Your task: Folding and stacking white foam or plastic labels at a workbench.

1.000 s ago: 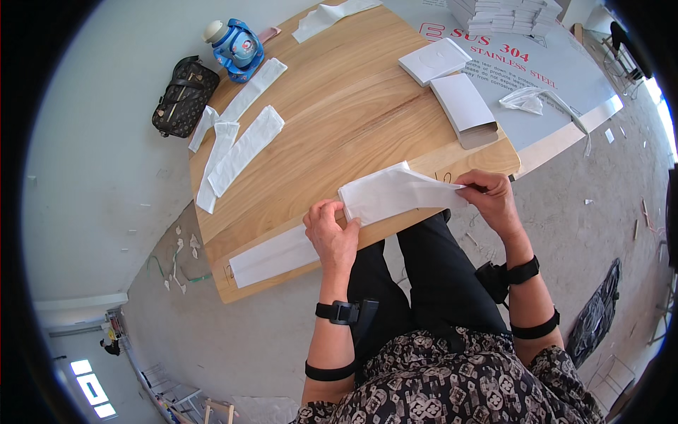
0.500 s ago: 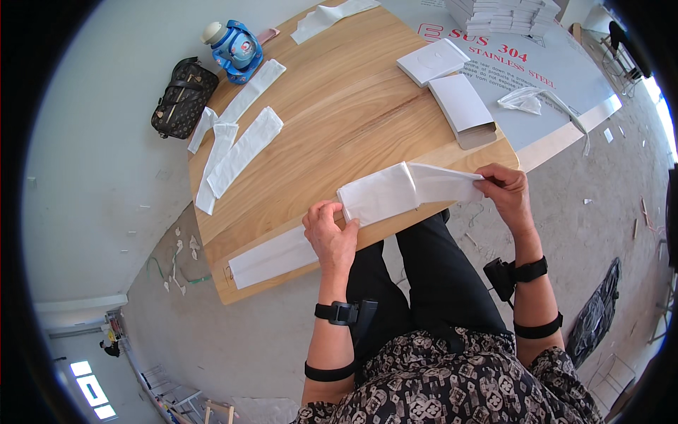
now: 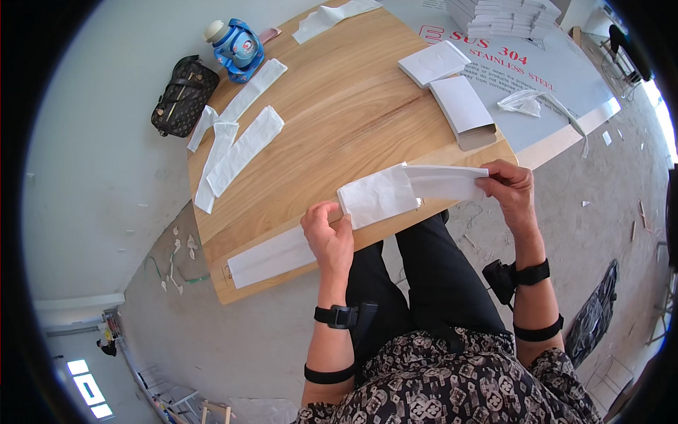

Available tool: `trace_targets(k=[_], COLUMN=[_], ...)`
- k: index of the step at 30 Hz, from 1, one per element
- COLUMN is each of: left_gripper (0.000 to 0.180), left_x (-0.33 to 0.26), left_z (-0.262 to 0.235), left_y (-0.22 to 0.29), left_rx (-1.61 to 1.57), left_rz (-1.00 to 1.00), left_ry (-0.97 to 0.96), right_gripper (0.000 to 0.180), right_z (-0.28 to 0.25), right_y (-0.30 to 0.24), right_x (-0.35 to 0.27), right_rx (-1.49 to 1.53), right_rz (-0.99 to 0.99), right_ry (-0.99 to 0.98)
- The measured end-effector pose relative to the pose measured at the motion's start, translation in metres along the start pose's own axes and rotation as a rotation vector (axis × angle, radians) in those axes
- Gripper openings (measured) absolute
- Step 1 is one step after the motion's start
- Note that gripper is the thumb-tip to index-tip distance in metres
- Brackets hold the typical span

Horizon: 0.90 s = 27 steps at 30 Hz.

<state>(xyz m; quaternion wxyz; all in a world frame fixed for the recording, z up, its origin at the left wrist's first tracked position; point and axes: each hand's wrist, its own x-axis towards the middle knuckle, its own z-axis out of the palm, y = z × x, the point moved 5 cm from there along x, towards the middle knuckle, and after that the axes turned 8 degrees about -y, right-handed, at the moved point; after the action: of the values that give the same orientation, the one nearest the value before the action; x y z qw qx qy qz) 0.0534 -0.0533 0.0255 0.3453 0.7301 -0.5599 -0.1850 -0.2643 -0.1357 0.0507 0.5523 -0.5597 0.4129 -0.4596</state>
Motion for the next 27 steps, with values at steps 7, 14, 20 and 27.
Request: trace_targets(k=[7,14,20,27], left_gripper=[0.039,0.041,0.012,0.011], left_x=[0.002,0.007,0.026,0.065], left_z=[-0.001,0.021,-0.001,-0.06], left_y=[0.026,0.045,0.009,-0.072], left_rx=[-0.451,-0.928,-0.894,-0.669], left_rz=[-0.045,-0.127,-0.213,-0.424], left_ry=[-0.109,-0.331,-0.044,0.097], right_gripper=[0.01,0.009,0.006,0.012], right_z=[0.02,0.053,0.072,0.073], right_y=[0.002,0.011,0.022,0.039], right_x=[0.002,0.004,0.011,0.012], right_rx=[0.124,0.197,0.123,-0.202], right_rz=[0.017,0.081,0.199,0.235], right_ry=[-0.047,-0.159,-0.099,-0.034])
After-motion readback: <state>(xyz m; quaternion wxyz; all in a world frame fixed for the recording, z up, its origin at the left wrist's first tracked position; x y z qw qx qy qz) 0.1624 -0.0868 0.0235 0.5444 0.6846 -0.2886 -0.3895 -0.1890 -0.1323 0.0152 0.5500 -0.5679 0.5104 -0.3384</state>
